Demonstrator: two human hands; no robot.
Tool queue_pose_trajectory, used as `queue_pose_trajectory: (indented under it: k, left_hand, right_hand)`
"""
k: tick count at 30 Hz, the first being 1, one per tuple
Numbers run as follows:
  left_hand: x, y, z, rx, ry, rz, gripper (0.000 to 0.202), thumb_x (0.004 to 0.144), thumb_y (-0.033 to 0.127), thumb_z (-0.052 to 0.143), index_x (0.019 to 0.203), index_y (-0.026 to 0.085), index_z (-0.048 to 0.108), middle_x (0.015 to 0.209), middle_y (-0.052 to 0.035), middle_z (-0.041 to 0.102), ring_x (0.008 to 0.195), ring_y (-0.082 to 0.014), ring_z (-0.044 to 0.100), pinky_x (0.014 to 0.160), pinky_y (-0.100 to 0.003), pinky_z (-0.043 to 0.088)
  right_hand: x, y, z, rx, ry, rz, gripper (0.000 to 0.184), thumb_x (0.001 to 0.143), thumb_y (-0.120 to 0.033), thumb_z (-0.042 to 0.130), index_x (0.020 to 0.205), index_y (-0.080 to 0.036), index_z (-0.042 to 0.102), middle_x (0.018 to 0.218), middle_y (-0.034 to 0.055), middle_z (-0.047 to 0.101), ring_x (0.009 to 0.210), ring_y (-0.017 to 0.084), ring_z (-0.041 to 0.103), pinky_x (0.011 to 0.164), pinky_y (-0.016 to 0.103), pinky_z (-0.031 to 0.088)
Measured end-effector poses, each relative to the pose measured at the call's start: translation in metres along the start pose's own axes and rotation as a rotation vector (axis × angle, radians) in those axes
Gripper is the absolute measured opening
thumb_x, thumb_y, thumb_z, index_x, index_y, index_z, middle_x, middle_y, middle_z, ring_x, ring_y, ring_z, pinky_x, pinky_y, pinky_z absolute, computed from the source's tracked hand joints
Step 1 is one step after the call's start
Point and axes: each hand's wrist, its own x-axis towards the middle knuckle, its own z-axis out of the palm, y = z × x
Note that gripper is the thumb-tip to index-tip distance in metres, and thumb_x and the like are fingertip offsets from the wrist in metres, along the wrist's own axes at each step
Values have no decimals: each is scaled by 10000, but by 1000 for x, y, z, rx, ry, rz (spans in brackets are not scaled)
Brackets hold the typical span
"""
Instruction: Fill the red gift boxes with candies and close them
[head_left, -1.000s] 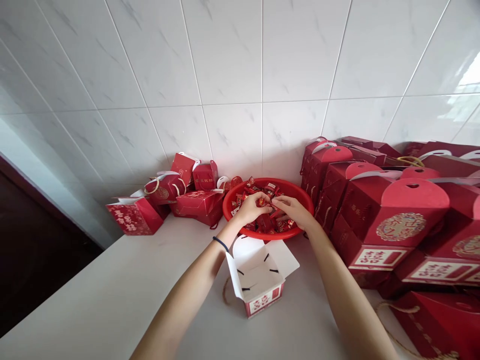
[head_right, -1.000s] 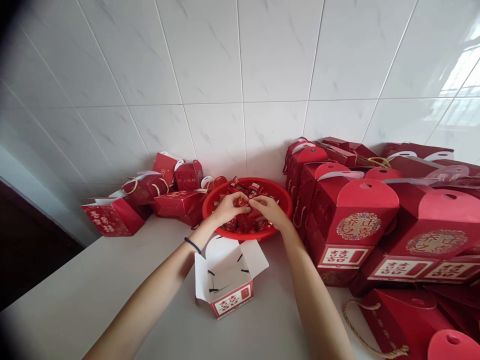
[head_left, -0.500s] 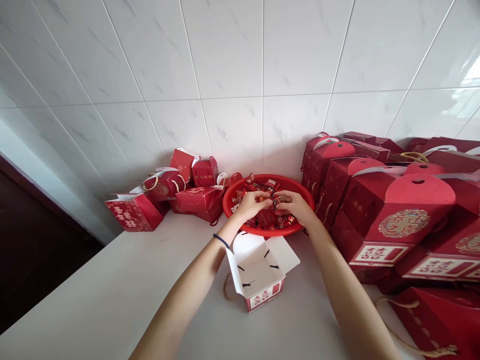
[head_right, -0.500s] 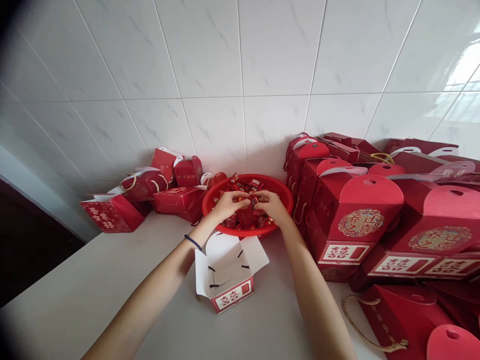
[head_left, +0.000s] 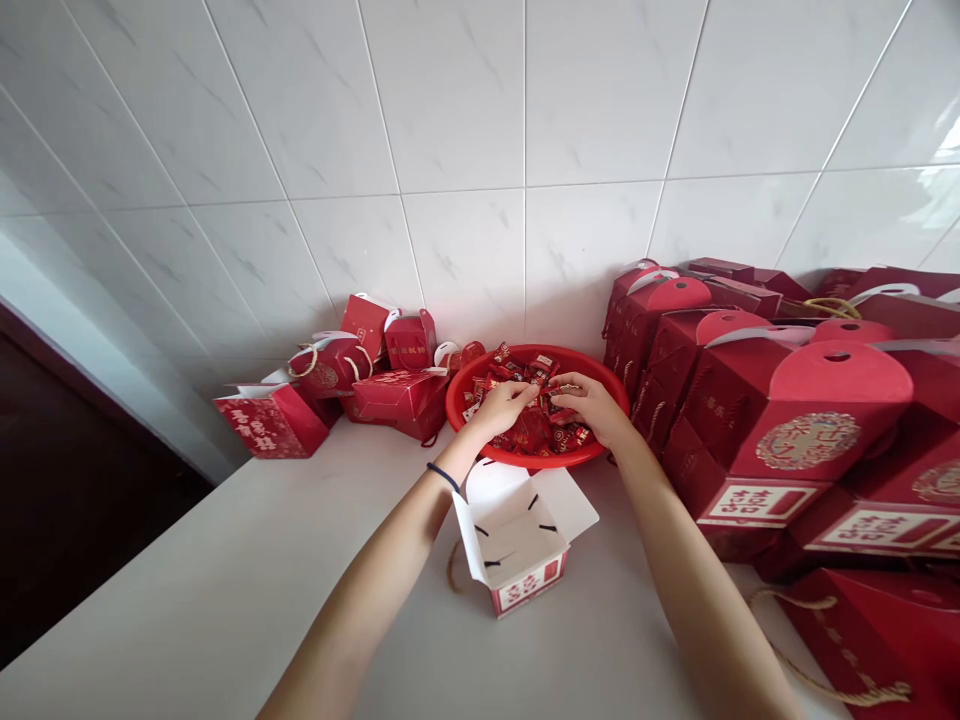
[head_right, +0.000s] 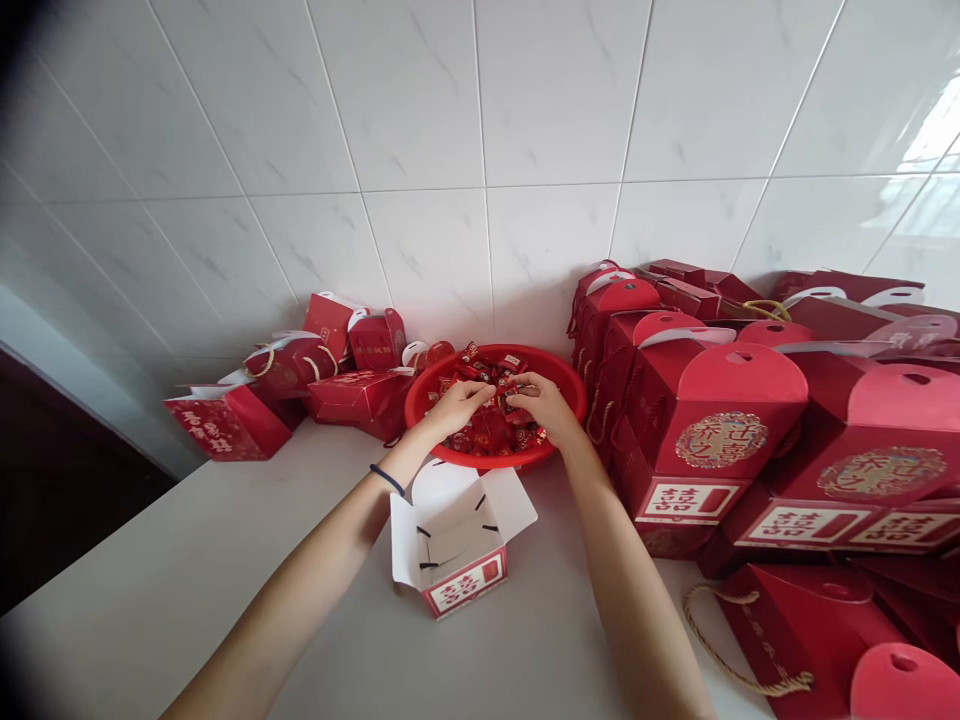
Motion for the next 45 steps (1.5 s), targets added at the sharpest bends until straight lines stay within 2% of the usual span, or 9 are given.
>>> queue_pose_trajectory:
  k: [5,9,13,23,29,33,38,42,45]
  left_hand:
    - [-3,1,2,-39,7,-22,419,865,545,512,633,201,452,591,47,415,590,-132,443,599,-266,366]
    - [-5,3,2,-66,-31,-46,388,849,550,567,739,179,603,627,28,529,594,-137,504,595,-266,404]
    - [-6,5,0,-100,-61,-38,304,782,462,684,805,160,707,709,-4,643,623,-133,526,609,-261,398]
    - [-7,8,-1,-239,-3,-89,305,739,444,718,654,167,624,578,34,527,563,-108,472,557,-236,358]
    - [-4,7,-2,-348,92,-174,358,795,512,652,730,161,671,659,0,581,580,-112,496,519,-225,373]
    - [-2,9,-3,-462,87,-314,301,863,369,541,797,138,723,721,-38,652,579,-114,539,558,-241,452]
    - [-2,9,-2,-466,68,-333,222,817,166,555,947,141,733,817,-39,692,671,-136,625,720,-303,549]
    - [-4,7,0,-447,54,-329,381,770,85,623,1137,177,676,932,-38,698,805,-159,670,834,-341,560]
    - [-6,5,1,-351,41,-239,482,712,39,672,1168,198,656,1059,-49,700,954,-176,667,909,-335,536]
  right_hand:
    - [1,3,-2,-2,-5,-40,391,580,-251,816,932,-196,656,789,7,687,764,172,677,606,263,585]
    - [1,5,-3,-19,-37,-45,422,570,-244,828,954,-194,661,782,18,707,753,192,691,636,301,597]
    - [2,7,-4,-42,-77,-47,426,575,-213,825,971,-187,670,763,12,714,729,182,698,677,304,594]
    - [-2,2,-2,-54,-130,-78,474,608,-220,840,1056,-192,688,924,38,758,891,205,720,840,350,583]
    - [2,7,-3,-31,-57,-91,386,563,-250,861,910,-176,709,924,49,757,871,200,713,872,351,573]
    - [4,10,-4,-8,14,-107,411,550,-300,866,896,-179,680,909,38,742,860,202,703,834,359,589]
    - [4,10,-3,5,64,-84,370,582,-291,848,893,-175,687,890,43,724,838,199,687,733,331,613]
    - [5,9,0,7,65,-33,265,650,-179,758,911,-171,712,904,41,726,854,185,687,733,311,626]
    - [4,7,1,14,44,1,288,662,-97,675,936,-169,723,937,40,735,882,186,700,781,321,633]
